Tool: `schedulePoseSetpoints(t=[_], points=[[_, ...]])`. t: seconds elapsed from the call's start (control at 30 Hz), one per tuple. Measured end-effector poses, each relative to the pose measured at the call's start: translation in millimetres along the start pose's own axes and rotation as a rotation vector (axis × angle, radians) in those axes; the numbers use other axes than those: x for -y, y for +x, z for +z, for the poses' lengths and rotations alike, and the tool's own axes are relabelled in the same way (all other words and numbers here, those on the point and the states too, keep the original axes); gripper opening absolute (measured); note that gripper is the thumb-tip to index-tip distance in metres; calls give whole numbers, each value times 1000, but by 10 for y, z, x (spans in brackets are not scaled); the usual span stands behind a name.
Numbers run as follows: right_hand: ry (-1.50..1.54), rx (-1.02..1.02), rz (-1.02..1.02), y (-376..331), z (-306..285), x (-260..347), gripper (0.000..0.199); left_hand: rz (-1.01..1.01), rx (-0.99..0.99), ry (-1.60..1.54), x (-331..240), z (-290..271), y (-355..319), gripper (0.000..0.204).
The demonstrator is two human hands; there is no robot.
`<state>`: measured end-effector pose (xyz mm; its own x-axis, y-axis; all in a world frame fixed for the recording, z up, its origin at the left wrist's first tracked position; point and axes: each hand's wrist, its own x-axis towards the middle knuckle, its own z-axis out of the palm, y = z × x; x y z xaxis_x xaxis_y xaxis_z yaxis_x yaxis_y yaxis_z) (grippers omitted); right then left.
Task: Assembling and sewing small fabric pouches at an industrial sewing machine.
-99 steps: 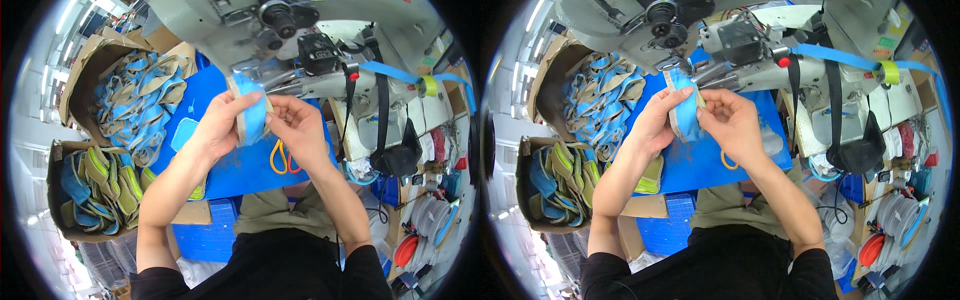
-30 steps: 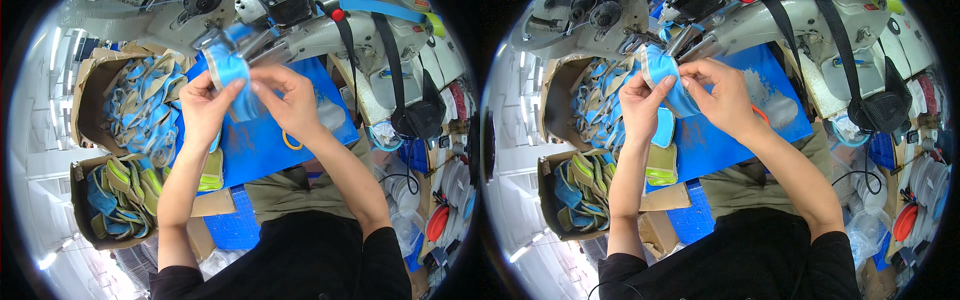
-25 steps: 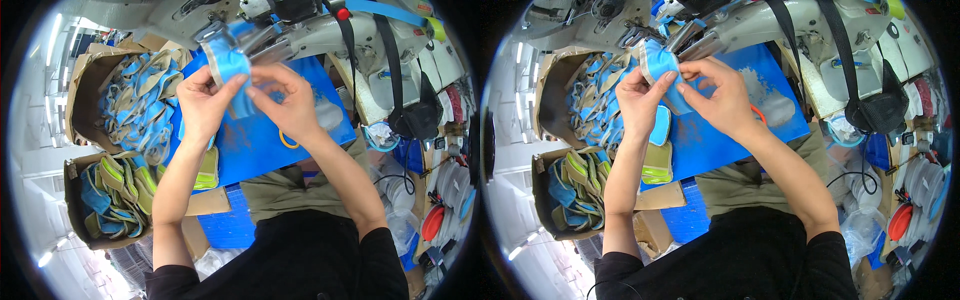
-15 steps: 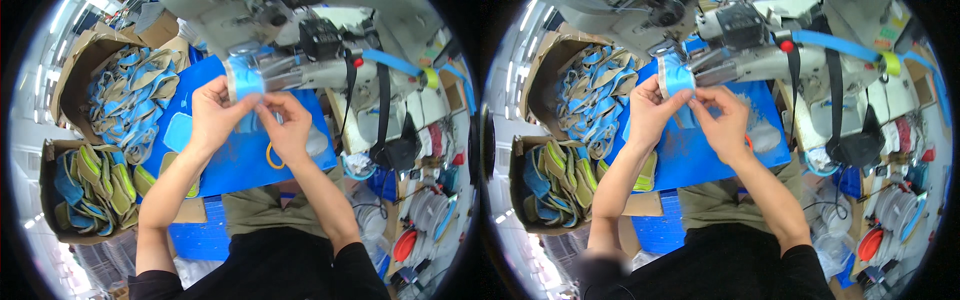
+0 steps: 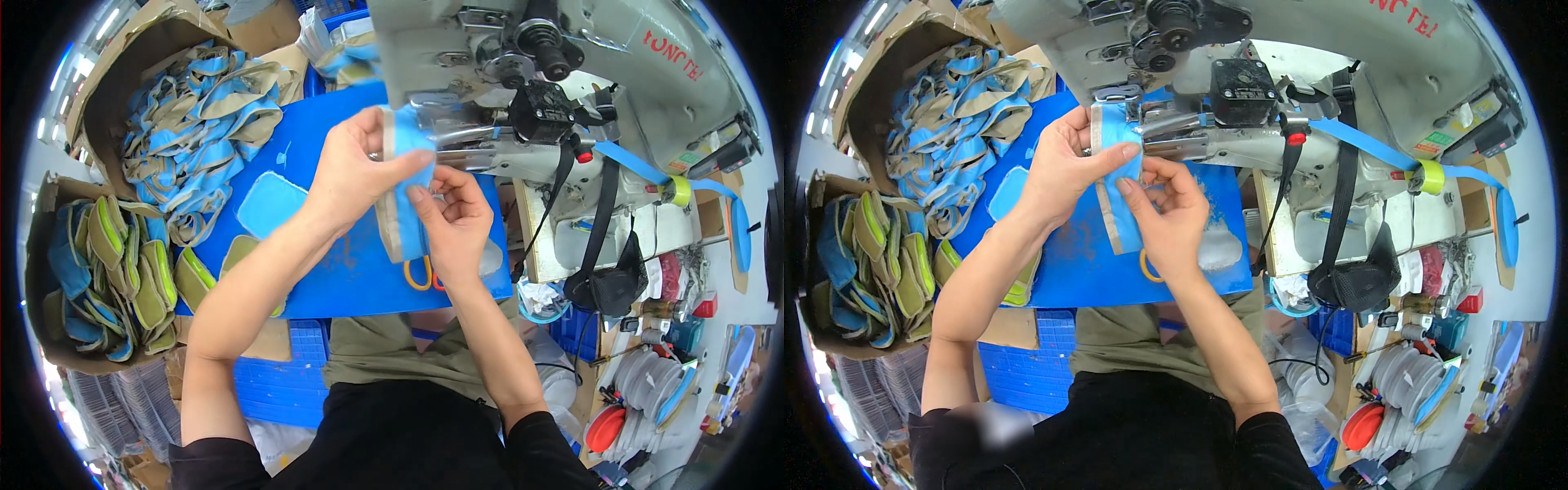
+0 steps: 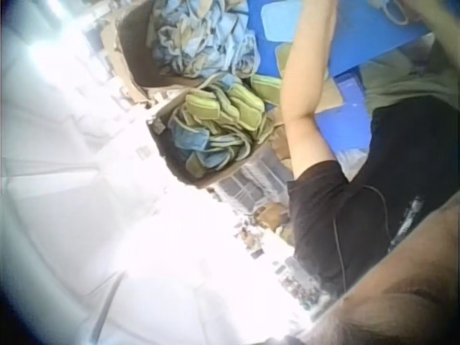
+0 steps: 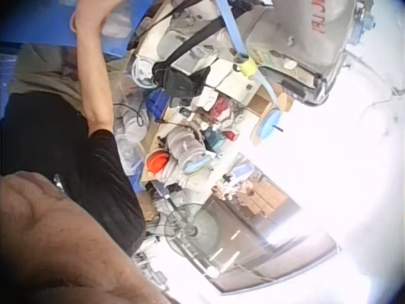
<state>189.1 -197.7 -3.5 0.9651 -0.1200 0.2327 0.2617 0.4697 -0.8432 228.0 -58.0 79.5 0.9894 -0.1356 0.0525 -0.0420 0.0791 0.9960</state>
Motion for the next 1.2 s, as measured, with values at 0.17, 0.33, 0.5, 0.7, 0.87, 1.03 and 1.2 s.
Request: schedulePoseSetpoints(t=[0.17,0.33,0.5,0.7,0.87,1.03,1.2], points=[[-35,52,21,-2,-91,3,27,54,22,73,-3,-21,-25,42],[-36,38,79,-49,-105,22,26,123,9,64,51,-23,2,42],[37,-5,229,-11,0,312,25,68,-15,38,-24,22,15,46],[103,68,325,6,-87,427,32,-68,-30,-107,-52,-10,80,43],[130,68,349,-77,-78,441,33,-74,-39,-104,33,-73,137,37],[227,52,400,-95,-37,490,31,-125,-58,-126,0,-99,173,39],[242,61,407,-81,-23,537,30,-152,-105,-156,-68,-84,217,49]])
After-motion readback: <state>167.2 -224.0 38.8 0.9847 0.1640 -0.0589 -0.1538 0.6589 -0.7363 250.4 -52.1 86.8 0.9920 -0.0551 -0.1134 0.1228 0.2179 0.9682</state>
